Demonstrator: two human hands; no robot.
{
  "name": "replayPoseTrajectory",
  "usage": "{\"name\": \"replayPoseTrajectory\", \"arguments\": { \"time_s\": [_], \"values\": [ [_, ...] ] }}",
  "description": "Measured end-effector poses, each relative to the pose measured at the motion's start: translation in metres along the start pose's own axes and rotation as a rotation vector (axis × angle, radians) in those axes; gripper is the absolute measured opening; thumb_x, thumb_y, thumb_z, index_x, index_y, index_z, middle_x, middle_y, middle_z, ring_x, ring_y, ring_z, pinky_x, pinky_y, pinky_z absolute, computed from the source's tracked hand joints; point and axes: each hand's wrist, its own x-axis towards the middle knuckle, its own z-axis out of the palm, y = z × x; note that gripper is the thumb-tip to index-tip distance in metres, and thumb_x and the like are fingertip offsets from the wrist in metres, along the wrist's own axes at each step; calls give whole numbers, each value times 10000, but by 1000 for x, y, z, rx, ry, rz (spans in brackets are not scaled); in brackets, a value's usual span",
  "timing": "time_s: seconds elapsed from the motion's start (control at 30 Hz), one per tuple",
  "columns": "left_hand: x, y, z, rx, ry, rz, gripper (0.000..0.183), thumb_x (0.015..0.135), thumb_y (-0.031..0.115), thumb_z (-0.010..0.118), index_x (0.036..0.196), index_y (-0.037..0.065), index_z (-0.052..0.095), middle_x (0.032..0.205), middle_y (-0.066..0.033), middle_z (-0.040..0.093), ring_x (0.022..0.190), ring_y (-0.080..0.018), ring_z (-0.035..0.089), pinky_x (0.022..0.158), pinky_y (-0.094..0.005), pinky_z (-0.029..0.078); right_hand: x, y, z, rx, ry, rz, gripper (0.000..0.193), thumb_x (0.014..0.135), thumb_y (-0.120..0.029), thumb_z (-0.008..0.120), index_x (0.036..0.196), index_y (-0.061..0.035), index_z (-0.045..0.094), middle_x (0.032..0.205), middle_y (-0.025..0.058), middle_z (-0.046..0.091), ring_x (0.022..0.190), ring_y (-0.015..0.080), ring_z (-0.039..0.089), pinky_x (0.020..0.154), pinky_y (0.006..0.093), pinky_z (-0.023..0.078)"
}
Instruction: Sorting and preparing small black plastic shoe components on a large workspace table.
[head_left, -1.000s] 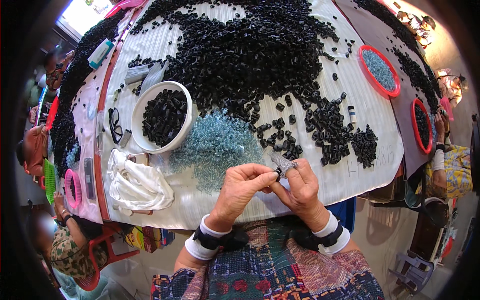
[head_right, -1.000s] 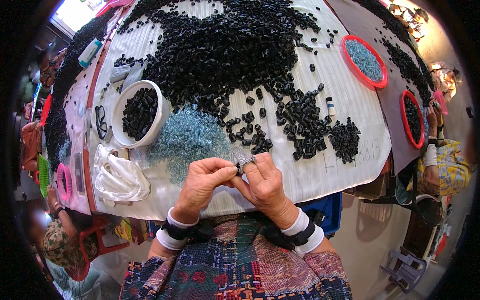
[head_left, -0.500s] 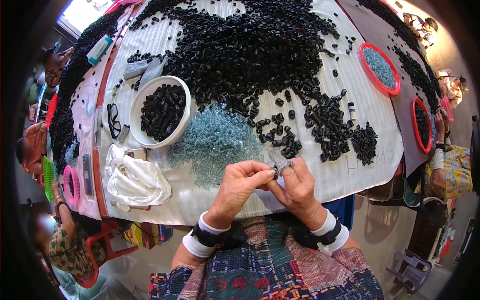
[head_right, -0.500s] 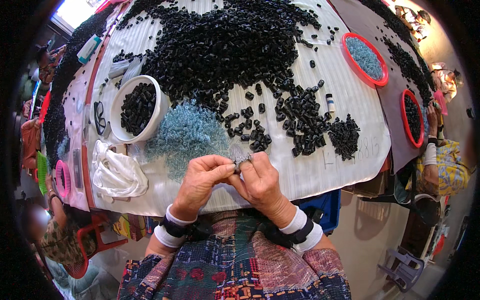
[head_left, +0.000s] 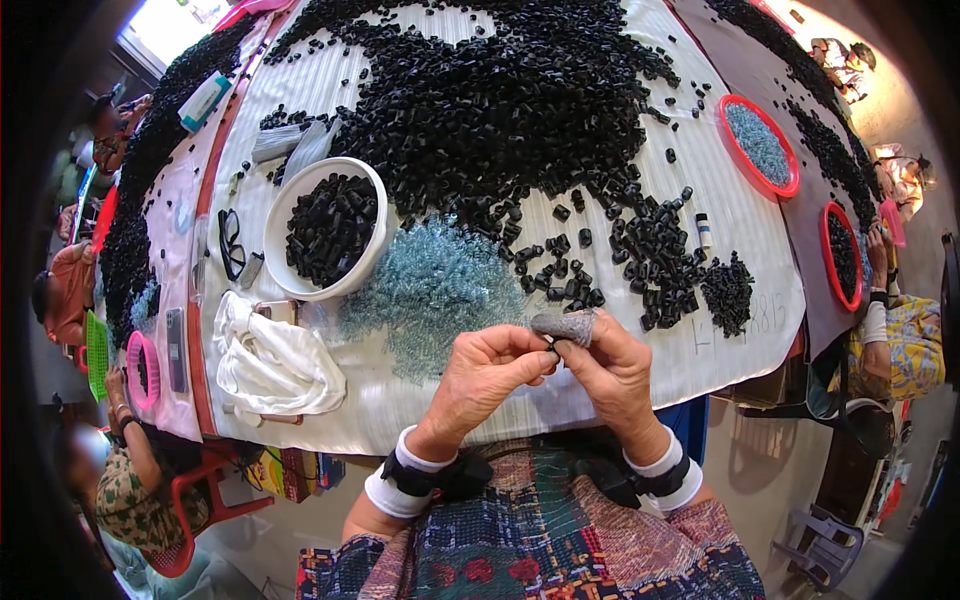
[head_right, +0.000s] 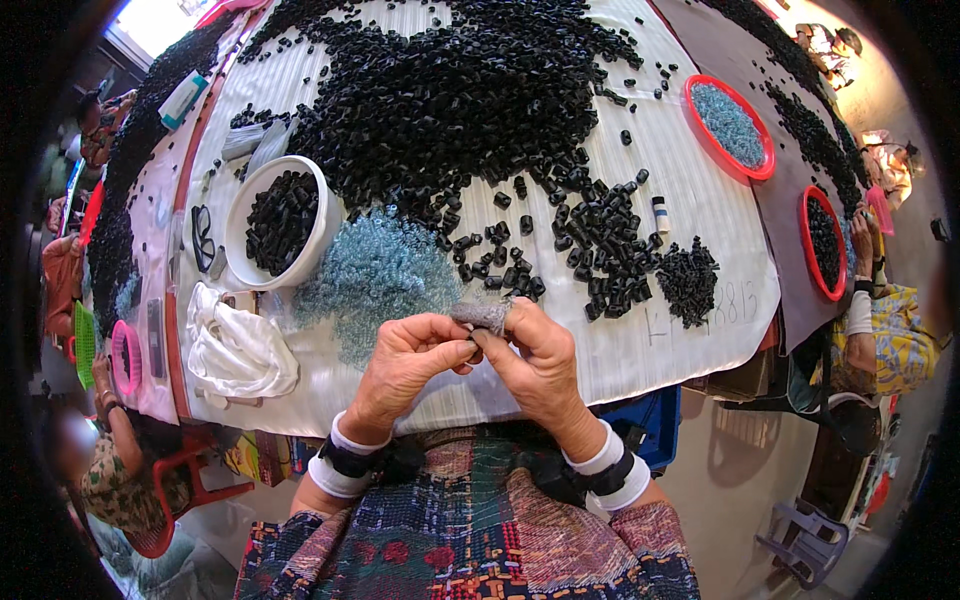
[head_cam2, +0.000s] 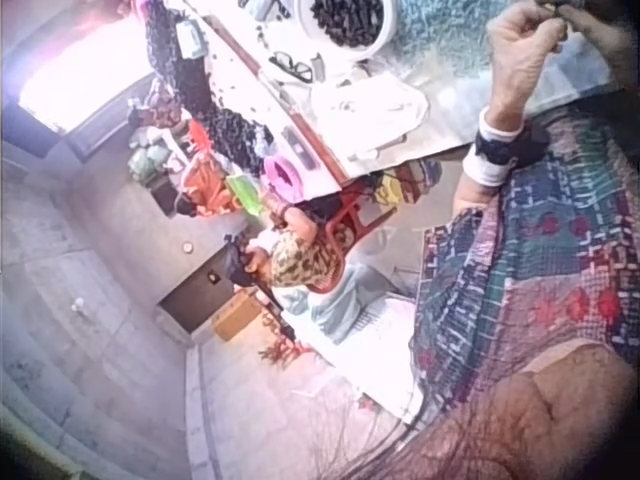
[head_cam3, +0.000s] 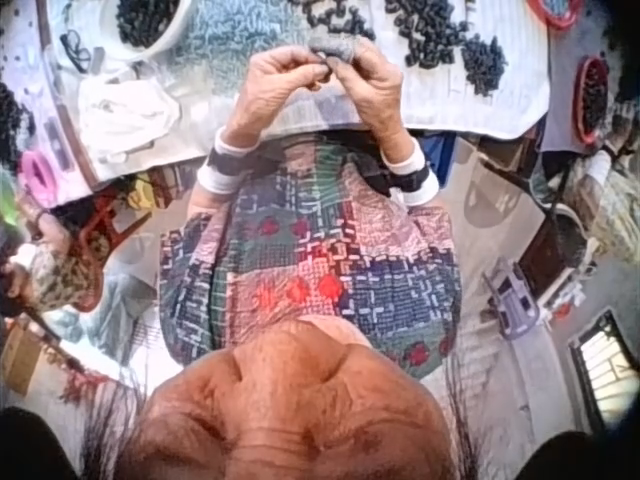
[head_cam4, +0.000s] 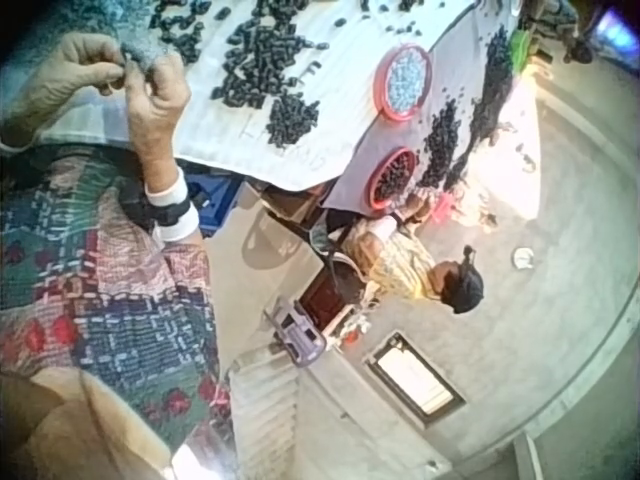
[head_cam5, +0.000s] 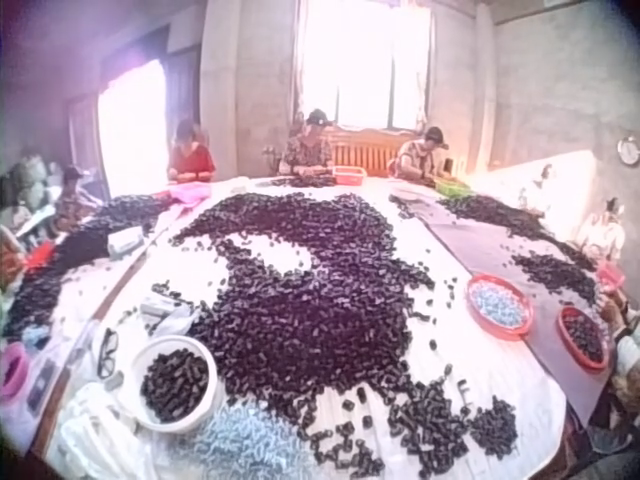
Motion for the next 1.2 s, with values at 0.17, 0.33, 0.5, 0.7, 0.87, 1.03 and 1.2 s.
{"name": "replayPoseTrajectory", "arguments": {
  "time_s": [0.17, 0.33, 0.5, 0.7, 0.87, 1.03, 1.2],
  "values": [
    [-3, 5, 5, -4, 61, -60, 174, 853, 77, 644, 973, -48, 631, 836, -113, 666, 748, -162, 655, 652, -252, 540, 2, -9, 2, 197, -3, 166, 216, 835, 37, 604, 1049, 14, 620, 891, 11, 603, 843, 79, 579, 711, 213, 481],
    [-4, 3, 5, 28, 62, -74, 190, 855, 80, 643, 993, -49, 632, 839, -116, 669, 759, -170, 664, 651, -250, 548, -4, -6, 2, 176, 30, 216, 240, 837, 36, 606, 1077, 20, 600, 945, 31, 611, 882, 88, 591, 753, 218, 491],
    [-6, -2, 2, 60, 55, -9, 219, 837, 80, 674, 1012, -45, 635, 854, -104, 673, 767, -134, 654, 644, -225, 534, -5, -6, 4, 174, 58, 134, 250, 830, 56, 608, 1077, 21, 601, 945, 37, 619, 873, 96, 597, 760, 222, 492],
    [-9, -1, 4, 22, 91, 34, 216, 832, 51, 671, 1021, -48, 636, 871, -113, 677, 774, -132, 651, 652, -225, 534, -7, -9, 2, 192, 32, 111, 238, 833, 70, 598, 1067, 31, 605, 983, 63, 633, 882, 102, 599, 763, 228, 493],
    [-9, 1, 8, 27, 78, 35, 208, 833, 49, 669, 1016, -46, 638, 871, -113, 678, 779, -132, 652, 657, -223, 534, -7, -14, 3, 158, 97, 76, 226, 828, 74, 601, 1048, 23, 617, 972, 65, 643, 867, 106, 605, 752, 231, 494],
    [-10, 1, 8, 1, 90, 35, 199, 834, 43, 666, 1011, -44, 640, 871, -110, 679, 780, -133, 654, 657, -220, 533, -9, -6, 4, -46, 160, -94, 220, 795, 64, 641, 1008, 5, 639, 903, 75, 666, 791, 110, 625, 682, 240, 503],
    [-10, 1, 9, -7, 92, 32, 193, 835, 39, 664, 1007, -44, 640, 872, -108, 678, 782, -134, 655, 662, -222, 537, -7, -6, 3, -220, 171, -212, 242, 759, 53, 673, 990, -13, 651, 879, 103, 670, 743, 152, 651, 634, 257, 512]
  ]
}}
